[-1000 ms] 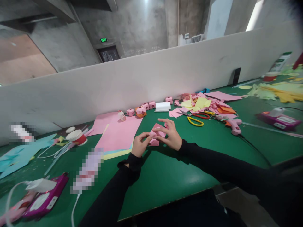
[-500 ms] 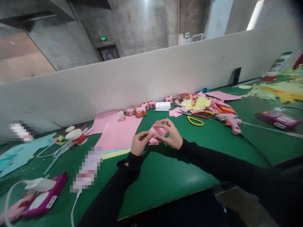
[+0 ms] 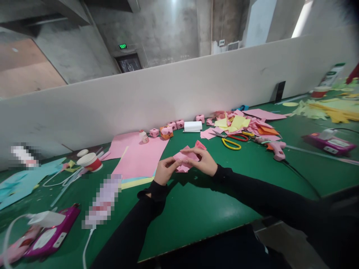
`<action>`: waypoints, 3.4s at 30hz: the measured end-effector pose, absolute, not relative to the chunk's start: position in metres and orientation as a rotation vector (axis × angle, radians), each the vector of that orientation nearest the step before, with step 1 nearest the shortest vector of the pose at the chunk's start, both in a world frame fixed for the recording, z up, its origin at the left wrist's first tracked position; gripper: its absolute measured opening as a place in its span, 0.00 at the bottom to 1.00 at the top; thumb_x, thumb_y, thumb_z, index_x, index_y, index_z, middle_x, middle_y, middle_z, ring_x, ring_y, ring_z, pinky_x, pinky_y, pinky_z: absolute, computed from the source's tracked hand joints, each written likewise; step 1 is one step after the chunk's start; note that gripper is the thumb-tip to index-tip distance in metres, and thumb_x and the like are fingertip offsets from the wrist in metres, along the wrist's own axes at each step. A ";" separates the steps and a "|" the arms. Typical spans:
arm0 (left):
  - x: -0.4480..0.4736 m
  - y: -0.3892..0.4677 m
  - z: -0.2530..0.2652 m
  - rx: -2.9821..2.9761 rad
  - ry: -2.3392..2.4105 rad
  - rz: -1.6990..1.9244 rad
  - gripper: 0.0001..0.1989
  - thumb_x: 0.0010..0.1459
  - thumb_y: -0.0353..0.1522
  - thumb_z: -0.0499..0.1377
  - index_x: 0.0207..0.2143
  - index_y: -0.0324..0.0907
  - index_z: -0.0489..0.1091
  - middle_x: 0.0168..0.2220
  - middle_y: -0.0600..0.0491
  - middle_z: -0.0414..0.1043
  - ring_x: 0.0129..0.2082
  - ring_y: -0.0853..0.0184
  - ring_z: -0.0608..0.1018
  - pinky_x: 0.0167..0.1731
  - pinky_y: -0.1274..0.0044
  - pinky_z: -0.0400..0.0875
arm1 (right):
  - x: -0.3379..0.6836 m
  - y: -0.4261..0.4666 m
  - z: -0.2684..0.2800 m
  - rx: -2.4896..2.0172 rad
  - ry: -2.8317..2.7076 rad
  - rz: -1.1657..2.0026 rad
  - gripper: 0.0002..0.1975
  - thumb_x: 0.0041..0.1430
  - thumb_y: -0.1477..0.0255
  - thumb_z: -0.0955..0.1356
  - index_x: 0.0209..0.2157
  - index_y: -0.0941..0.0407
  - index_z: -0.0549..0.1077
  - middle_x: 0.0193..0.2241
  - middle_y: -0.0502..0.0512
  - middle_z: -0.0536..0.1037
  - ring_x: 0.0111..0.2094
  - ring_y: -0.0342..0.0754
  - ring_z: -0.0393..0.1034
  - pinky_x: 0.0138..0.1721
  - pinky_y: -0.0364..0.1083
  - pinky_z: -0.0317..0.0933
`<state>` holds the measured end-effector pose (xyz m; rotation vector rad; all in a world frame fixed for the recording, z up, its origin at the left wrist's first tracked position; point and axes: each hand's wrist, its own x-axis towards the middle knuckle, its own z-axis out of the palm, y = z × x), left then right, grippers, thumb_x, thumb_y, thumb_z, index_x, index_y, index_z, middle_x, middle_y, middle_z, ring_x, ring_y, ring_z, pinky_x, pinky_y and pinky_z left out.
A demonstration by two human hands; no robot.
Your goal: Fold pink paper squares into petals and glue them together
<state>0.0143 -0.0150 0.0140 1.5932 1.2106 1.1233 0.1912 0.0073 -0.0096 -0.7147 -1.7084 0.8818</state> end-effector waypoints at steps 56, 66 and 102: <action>0.017 -0.010 0.006 1.399 1.207 1.298 0.16 0.39 0.40 0.68 0.27 0.37 0.75 0.24 0.53 0.74 0.25 0.71 0.73 0.24 0.79 0.69 | 0.190 0.006 -0.007 -0.866 -1.665 0.830 0.15 0.50 0.63 0.71 0.40 0.54 0.76 0.41 0.56 0.79 0.45 0.53 0.72 0.48 0.54 0.64; 0.014 -0.005 0.004 1.222 1.224 1.411 0.16 0.35 0.40 0.70 0.24 0.37 0.74 0.22 0.54 0.72 0.24 0.71 0.73 0.22 0.80 0.67 | 0.191 0.005 -0.007 -0.739 -1.548 1.146 0.20 0.49 0.59 0.71 0.43 0.53 0.76 0.33 0.54 0.80 0.33 0.50 0.76 0.36 0.49 0.71; 0.011 -0.009 0.005 1.644 1.219 1.379 0.16 0.45 0.39 0.66 0.34 0.38 0.76 0.34 0.47 0.77 0.36 0.62 0.77 0.38 0.71 0.72 | 0.195 0.018 -0.012 -0.729 -1.475 1.179 0.10 0.45 0.62 0.74 0.31 0.50 0.80 0.26 0.52 0.80 0.28 0.51 0.74 0.36 0.57 0.72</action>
